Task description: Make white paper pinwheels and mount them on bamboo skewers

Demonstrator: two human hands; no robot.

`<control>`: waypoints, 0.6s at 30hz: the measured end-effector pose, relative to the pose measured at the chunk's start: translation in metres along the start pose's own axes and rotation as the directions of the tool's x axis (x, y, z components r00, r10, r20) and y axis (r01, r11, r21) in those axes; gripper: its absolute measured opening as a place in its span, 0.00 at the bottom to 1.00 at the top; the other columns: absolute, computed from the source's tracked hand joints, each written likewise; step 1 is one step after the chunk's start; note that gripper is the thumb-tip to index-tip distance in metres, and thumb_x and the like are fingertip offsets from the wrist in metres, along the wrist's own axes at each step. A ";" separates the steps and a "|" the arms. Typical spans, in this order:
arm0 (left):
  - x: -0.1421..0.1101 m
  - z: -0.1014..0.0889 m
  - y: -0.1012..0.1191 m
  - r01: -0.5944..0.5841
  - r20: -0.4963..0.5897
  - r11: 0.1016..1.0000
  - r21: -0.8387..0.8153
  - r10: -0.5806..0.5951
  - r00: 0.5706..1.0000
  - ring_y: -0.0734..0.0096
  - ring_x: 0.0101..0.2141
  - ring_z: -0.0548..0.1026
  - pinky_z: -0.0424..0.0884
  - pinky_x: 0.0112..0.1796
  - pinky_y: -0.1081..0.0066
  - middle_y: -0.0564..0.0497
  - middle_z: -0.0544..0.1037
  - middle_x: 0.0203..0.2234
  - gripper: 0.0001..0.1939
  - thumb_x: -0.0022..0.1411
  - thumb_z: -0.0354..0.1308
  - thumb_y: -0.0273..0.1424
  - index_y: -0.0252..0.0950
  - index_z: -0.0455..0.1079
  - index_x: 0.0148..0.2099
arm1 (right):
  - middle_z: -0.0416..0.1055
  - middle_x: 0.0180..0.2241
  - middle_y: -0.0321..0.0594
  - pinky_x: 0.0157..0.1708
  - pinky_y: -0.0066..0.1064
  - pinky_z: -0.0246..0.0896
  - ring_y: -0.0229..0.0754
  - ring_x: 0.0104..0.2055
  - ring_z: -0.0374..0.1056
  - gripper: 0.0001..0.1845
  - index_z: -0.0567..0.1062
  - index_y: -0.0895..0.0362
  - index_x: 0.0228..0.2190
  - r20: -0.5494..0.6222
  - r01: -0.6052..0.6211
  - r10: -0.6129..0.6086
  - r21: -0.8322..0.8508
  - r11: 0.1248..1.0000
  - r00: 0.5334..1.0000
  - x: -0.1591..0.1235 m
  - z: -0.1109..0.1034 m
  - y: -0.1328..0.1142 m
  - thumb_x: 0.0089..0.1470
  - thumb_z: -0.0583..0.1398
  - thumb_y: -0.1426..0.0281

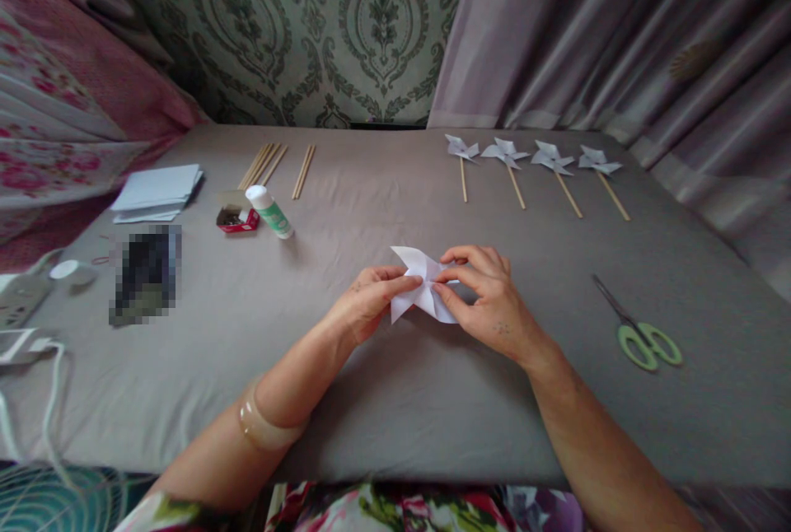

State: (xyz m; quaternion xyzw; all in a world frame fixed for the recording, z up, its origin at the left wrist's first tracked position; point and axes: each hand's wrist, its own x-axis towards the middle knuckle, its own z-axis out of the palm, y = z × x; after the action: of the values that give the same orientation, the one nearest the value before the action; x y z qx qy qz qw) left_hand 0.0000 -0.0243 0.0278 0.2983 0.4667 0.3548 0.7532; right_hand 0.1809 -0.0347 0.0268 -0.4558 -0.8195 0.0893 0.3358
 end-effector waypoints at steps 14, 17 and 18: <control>0.000 0.001 -0.003 -0.026 -0.011 1.000 0.012 0.026 1.000 0.75 0.23 0.72 0.65 0.28 0.74 0.49 0.77 0.24 0.12 0.40 0.67 0.25 0.28 0.76 0.31 | 0.72 0.41 0.40 0.46 0.42 0.54 0.47 0.46 0.64 0.02 0.75 0.52 0.30 -0.010 0.001 -0.001 -0.037 0.999 1.000 0.000 0.002 -0.002 0.54 0.61 0.70; 0.000 0.001 -0.005 -0.052 -0.006 0.998 0.026 0.052 0.999 0.75 0.23 0.72 0.64 0.28 0.74 0.49 0.76 0.24 0.13 0.40 0.68 0.27 0.28 0.75 0.32 | 0.72 0.41 0.41 0.46 0.43 0.54 0.48 0.46 0.64 0.02 0.75 0.52 0.29 -0.006 0.004 -0.004 -0.045 0.999 1.000 0.000 0.002 -0.004 0.54 0.61 0.70; 0.000 0.000 -0.006 -0.061 -0.006 0.998 0.032 0.061 0.998 0.74 0.23 0.72 0.64 0.28 0.74 0.49 0.76 0.24 0.13 0.40 0.68 0.27 0.28 0.75 0.32 | 0.72 0.41 0.41 0.46 0.44 0.54 0.48 0.46 0.64 0.03 0.75 0.52 0.29 -0.005 0.004 -0.005 -0.047 0.999 1.000 0.000 0.002 -0.004 0.54 0.61 0.70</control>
State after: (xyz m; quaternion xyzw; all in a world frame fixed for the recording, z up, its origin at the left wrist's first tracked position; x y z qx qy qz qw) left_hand 0.0019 -0.0273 0.0233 0.3231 0.4655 0.3712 0.7356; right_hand 0.1766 -0.0366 0.0273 -0.4619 -0.8216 0.0682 0.3271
